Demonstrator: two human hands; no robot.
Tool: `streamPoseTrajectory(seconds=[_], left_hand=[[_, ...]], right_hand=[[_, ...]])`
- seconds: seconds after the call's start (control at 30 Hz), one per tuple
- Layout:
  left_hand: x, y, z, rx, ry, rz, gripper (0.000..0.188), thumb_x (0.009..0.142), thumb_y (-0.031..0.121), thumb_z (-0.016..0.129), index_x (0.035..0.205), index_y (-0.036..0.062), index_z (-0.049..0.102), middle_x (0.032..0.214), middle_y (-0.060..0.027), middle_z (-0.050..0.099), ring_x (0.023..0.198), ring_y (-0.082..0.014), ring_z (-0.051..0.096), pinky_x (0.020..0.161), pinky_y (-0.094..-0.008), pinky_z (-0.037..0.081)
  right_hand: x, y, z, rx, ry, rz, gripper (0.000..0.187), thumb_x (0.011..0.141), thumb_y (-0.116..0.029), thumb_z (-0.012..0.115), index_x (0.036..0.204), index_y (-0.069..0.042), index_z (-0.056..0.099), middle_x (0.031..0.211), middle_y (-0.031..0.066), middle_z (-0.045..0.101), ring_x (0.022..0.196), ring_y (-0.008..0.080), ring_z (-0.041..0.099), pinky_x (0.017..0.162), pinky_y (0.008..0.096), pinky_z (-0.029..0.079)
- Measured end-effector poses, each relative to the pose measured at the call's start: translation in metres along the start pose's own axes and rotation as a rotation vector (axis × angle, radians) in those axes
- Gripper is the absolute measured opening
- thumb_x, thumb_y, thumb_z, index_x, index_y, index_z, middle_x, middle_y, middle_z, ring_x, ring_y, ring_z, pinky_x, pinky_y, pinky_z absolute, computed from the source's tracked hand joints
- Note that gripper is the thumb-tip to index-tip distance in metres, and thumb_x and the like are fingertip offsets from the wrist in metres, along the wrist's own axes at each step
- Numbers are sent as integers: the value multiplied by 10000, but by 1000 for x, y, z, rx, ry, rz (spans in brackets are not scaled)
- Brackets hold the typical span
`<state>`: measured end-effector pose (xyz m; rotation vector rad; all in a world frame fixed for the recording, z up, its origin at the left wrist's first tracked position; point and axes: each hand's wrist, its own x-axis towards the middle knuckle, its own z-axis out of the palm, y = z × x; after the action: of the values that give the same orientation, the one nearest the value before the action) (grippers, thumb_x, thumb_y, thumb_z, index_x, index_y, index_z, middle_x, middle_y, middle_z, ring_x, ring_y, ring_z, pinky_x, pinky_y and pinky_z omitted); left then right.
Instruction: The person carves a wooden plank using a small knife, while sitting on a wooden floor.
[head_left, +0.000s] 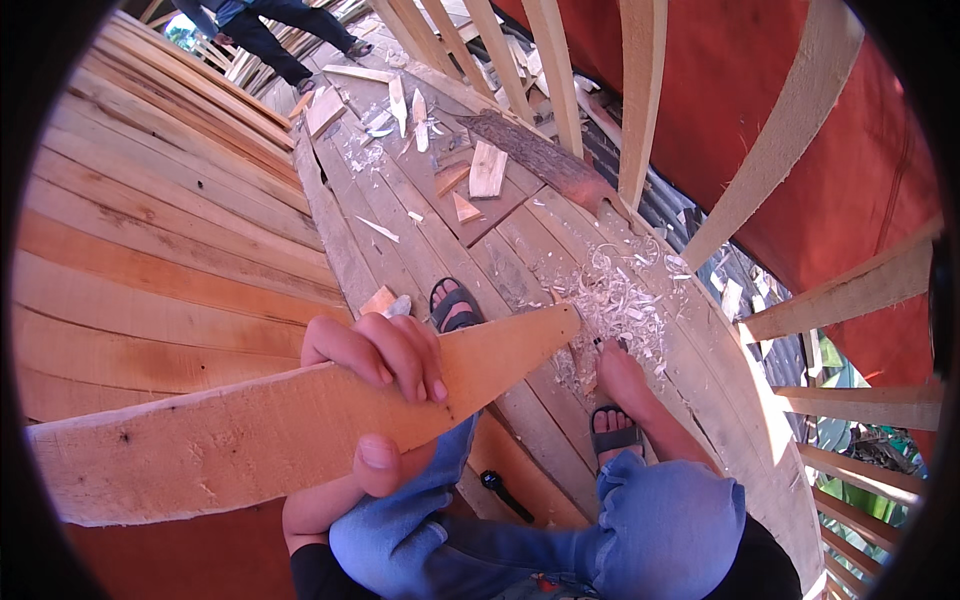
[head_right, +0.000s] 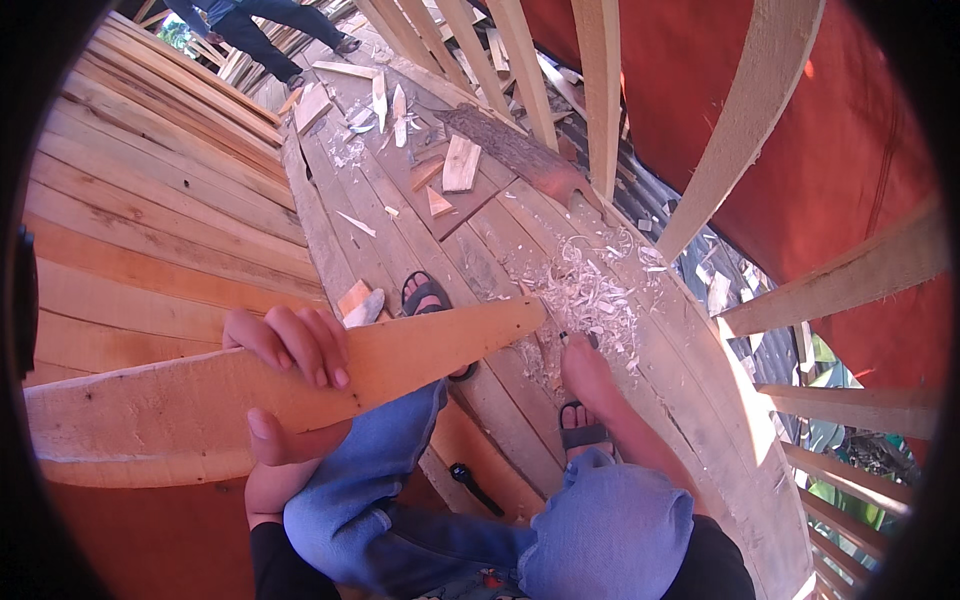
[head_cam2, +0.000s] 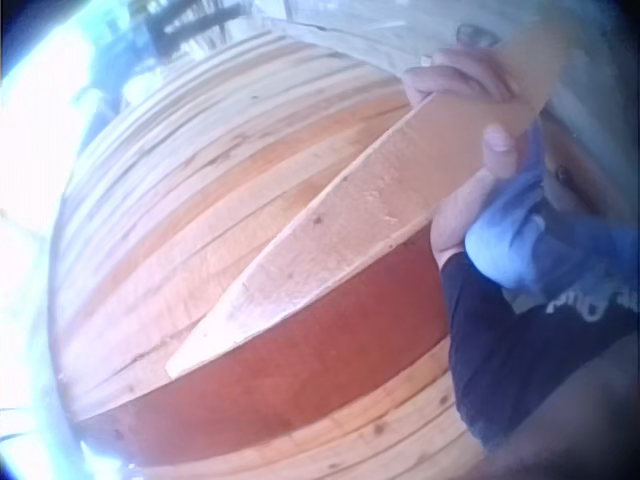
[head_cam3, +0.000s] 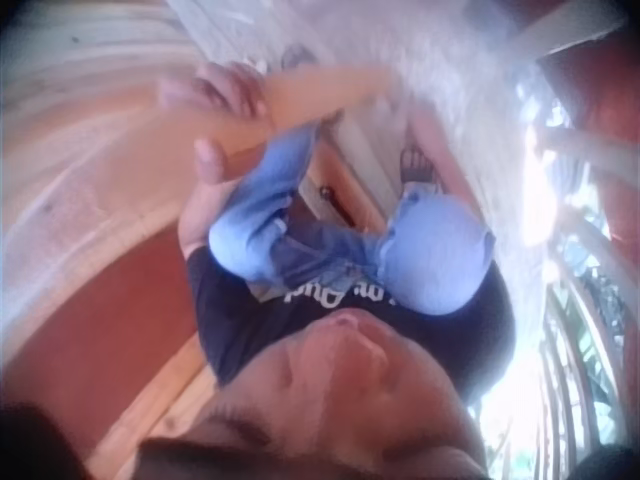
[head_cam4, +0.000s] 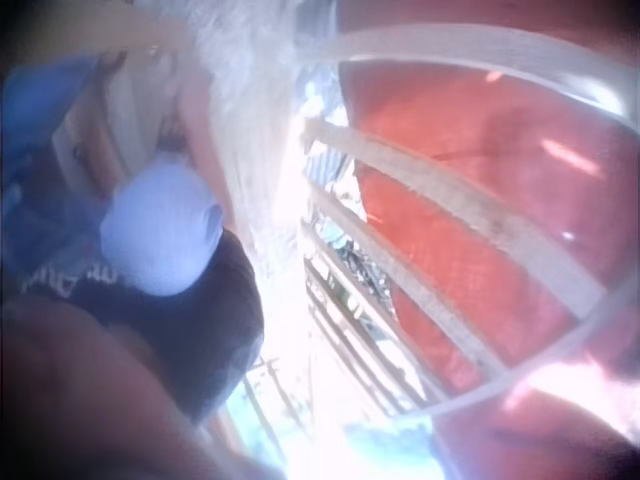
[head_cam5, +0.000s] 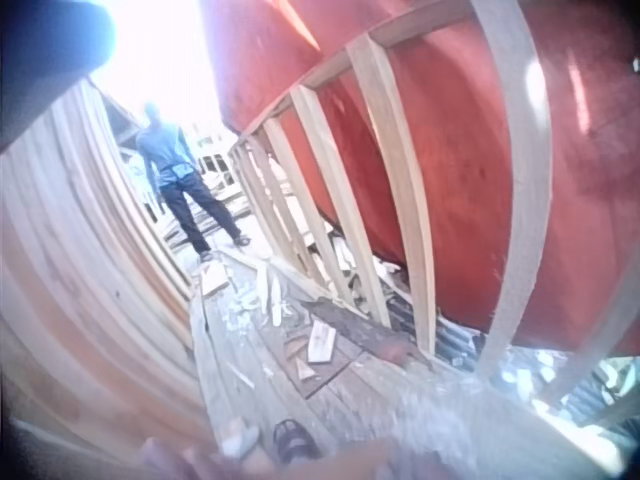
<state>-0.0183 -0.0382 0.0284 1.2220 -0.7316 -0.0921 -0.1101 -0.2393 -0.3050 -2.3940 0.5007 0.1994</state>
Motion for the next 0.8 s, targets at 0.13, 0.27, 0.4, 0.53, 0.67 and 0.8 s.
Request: streamPoseTrajectory(seconds=[0.13,0.27,0.4,0.53,0.67,0.8], left_hand=[[-3,0,-4,-9,-22,10,492,739,413,729,885,124,359,712,-27,437,666,-158,467,753,-339,387],[-2,6,-2,14,-6,-40,488,738,401,727,888,122,356,712,-27,431,673,-159,467,756,-338,388],[-3,-3,-1,-30,-11,-24,489,732,397,735,884,123,359,717,-27,431,686,-161,466,765,-341,387],[-4,3,0,-25,22,-57,500,724,404,746,883,125,362,718,-27,434,691,-161,465,769,-346,383],[-4,5,-3,-7,4,-58,508,717,407,757,883,126,368,714,-26,441,686,-156,460,766,-344,380],[0,1,2,140,45,62,481,774,492,646,856,119,353,653,-14,435,547,-132,453,604,-286,371]], right_hand=[[-9,-41,-28,106,83,25,183,929,-143,429,964,37,439,862,298,621,761,471,624,664,531,509],[-5,-23,-14,52,-1,73,193,938,-159,425,957,32,438,832,300,620,751,468,623,656,538,504],[13,25,15,28,8,34,238,916,-180,482,996,39,440,808,318,618,772,489,614,679,559,492],[-7,3,7,111,18,60,266,896,-185,524,1018,41,455,807,324,619,784,496,611,693,564,488],[-10,-19,-8,159,55,95,263,935,-215,486,1027,29,453,837,298,618,786,488,608,687,566,482],[-6,-28,-23,272,108,18,295,945,-255,475,1066,11,440,856,302,615,793,495,603,686,567,480]])
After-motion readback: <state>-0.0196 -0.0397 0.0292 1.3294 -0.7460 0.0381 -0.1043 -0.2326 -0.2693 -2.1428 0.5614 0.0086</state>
